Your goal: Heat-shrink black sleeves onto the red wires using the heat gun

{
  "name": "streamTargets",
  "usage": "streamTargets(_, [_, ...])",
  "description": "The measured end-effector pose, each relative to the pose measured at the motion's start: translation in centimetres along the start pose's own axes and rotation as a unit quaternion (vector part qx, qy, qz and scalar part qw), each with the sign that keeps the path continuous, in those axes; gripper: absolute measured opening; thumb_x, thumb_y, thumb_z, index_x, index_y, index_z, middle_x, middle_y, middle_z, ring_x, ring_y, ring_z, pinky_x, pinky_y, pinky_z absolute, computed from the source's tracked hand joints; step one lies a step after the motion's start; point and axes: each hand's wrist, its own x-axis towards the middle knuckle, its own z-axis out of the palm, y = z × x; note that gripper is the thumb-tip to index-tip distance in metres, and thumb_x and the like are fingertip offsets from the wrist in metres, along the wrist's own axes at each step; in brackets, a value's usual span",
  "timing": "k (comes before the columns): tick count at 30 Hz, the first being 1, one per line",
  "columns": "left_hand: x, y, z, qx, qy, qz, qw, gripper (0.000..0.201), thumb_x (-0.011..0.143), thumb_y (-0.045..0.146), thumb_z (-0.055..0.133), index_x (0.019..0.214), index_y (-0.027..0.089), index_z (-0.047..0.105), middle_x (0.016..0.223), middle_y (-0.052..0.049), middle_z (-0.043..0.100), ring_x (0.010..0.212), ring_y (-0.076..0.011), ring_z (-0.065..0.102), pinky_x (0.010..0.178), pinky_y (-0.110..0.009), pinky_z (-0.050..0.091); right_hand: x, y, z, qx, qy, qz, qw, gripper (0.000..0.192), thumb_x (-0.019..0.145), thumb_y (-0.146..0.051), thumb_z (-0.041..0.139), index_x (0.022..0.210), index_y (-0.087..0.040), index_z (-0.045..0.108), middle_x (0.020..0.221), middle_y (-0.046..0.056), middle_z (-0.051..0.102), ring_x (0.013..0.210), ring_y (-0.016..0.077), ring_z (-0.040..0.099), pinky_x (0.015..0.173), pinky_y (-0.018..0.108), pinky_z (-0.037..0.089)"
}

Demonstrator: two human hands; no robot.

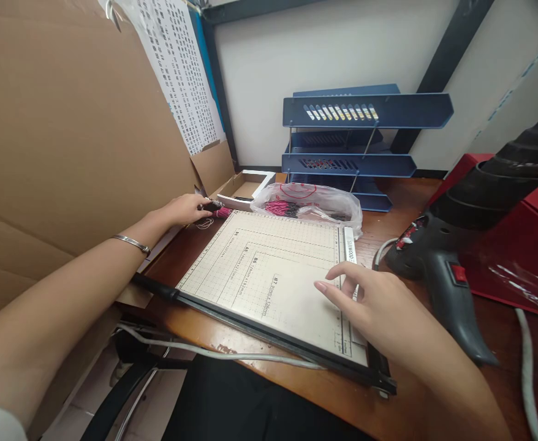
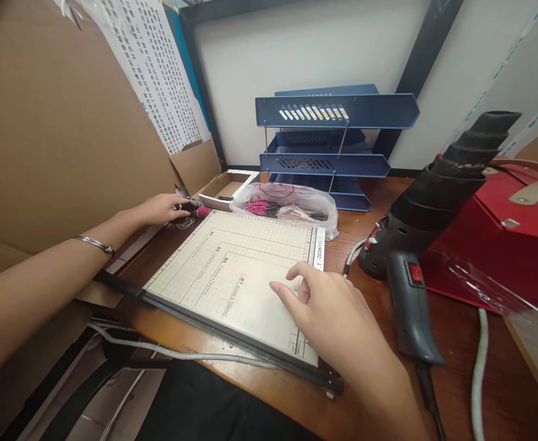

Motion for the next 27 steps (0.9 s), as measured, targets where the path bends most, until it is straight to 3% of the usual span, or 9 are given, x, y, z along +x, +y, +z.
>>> streamTargets(8, [-0.6,0.8,1.3,0.055,-0.053,0.018,0.997,0.054,0.077,0.036,0.062,0.131,0.030,0.066,0.136,-0.007,0.065,0.128,-0.0320,0.057,0.095,-0.036,0.048,0.0,0.0,0.1,-0.007,0.000,-0.008,1.000,0.037,0.091,-0.063,0.046,0.103,-0.035,0.067,0.083,-0.001,0.068,0.077,0.0189,0.062,0.064,0.030,0.034])
streamTargets(16, [-0.2,0.6,0.4,0.031,-0.091,-0.033,0.995,0.062,0.068,0.036,0.071,0.129,0.027,0.062,0.121,-0.008,0.073,0.102,-0.0313,0.070,0.081,-0.035,0.052,-0.1,0.4,0.3,0.011,0.009,-0.010,1.000,0.034,0.088,-0.059,0.053,0.106,-0.034,0.066,0.082,-0.003,0.068,0.071,0.0167,0.062,0.063,0.029,0.035])
streamTargets(20, [0.0,1.3,0.0,0.026,-0.056,-0.038,0.997,0.052,0.075,0.038,0.063,0.126,0.026,0.064,0.126,-0.008,0.072,0.108,-0.0315,0.068,0.086,-0.036,0.052,0.0,0.5,0.4,0.012,0.010,-0.014,1.000,0.033,0.088,-0.059,0.053,0.106,-0.033,0.065,0.082,-0.003,0.068,0.071,0.0168,0.063,0.063,0.028,0.035])
streamTargets(25, [1.1,1.8,-0.7,0.032,0.039,-0.076,0.996,0.046,0.087,0.037,0.048,0.129,0.026,0.065,0.136,-0.007,0.067,0.124,-0.0334,0.061,0.096,-0.040,0.048,0.0,0.1,0.1,0.009,0.012,-0.019,1.000,0.035,0.089,-0.060,0.052,0.107,-0.033,0.066,0.083,-0.002,0.068,0.073,0.0181,0.062,0.063,0.028,0.033])
streamTargets(27, [1.5,1.9,-0.9,0.031,0.048,-0.082,0.995,0.044,0.087,0.039,0.049,0.125,0.026,0.068,0.134,-0.007,0.069,0.125,-0.0333,0.060,0.097,-0.039,0.048,-0.1,0.0,0.0,0.007,0.014,-0.021,1.000,0.035,0.089,-0.060,0.052,0.108,-0.033,0.066,0.084,-0.001,0.069,0.073,0.0184,0.062,0.061,0.028,0.033])
